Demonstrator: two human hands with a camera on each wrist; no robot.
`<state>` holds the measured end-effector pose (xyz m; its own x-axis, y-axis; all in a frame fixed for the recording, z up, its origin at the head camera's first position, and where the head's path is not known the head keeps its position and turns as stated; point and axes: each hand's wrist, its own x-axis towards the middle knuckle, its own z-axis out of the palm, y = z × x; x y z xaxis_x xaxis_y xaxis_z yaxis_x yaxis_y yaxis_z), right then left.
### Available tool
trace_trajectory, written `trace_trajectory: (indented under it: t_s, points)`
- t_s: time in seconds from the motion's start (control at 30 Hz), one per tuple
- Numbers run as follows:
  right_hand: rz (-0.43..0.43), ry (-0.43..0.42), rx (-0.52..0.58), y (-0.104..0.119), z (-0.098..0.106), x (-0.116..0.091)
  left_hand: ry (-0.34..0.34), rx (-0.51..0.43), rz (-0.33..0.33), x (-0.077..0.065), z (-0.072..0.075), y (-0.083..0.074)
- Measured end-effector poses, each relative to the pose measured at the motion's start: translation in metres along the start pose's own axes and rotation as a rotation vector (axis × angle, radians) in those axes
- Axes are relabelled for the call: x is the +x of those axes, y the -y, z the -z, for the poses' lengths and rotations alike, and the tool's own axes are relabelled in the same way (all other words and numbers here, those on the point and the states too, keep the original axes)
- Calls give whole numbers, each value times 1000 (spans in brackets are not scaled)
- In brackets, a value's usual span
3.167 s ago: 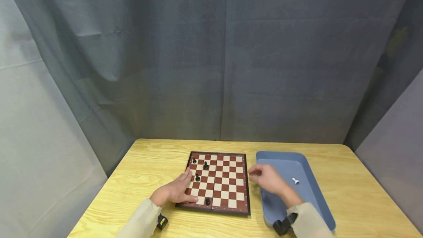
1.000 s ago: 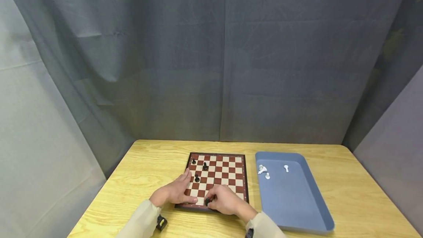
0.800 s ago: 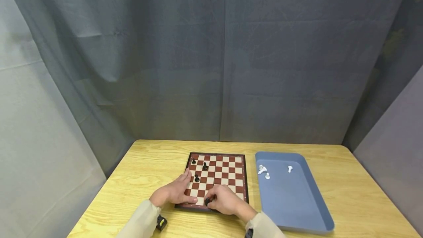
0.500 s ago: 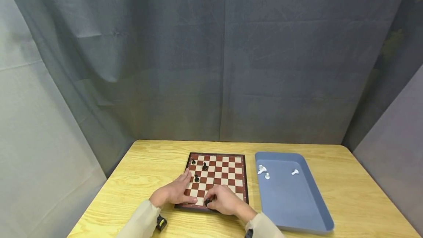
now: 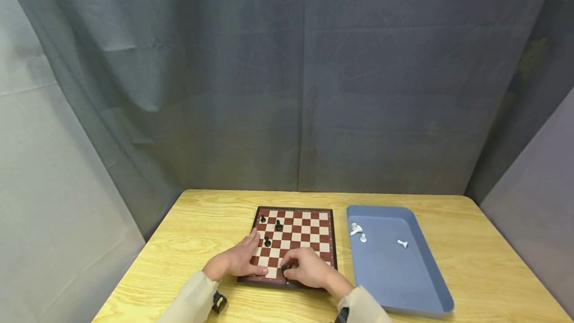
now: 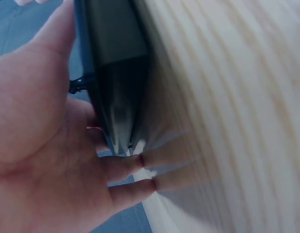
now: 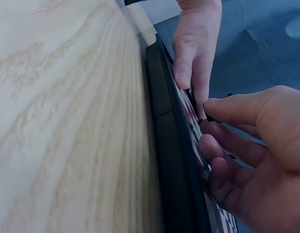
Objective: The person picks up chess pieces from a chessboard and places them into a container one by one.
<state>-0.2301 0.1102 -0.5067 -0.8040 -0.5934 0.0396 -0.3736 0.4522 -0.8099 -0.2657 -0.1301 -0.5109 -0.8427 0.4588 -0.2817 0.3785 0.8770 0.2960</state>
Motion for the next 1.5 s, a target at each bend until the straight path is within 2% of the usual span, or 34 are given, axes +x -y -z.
trace_trajectory:
  t_s: [0.4,0.63,0.9,1.2,1.33,1.43,1.5]
  points:
    - [-15,-69,9,-2,20,-6,-5,14,-5,1,1,0]
    - [25,-139,14,-5,35,-9,1,16,-11,0,0,-1]
    - [-50,-190,73,-6,51,-15,-1,9,-23,-1,0,0]
    - [-37,-267,89,-5,67,-23,3,1,-26,0,1,1]
    - [-57,-298,65,10,74,-30,10,-8,-22,1,0,2]
    - [-72,-307,77,10,80,-33,15,-10,-18,1,0,3]
    - [-81,-318,92,1,84,-33,14,-10,-19,2,0,3]
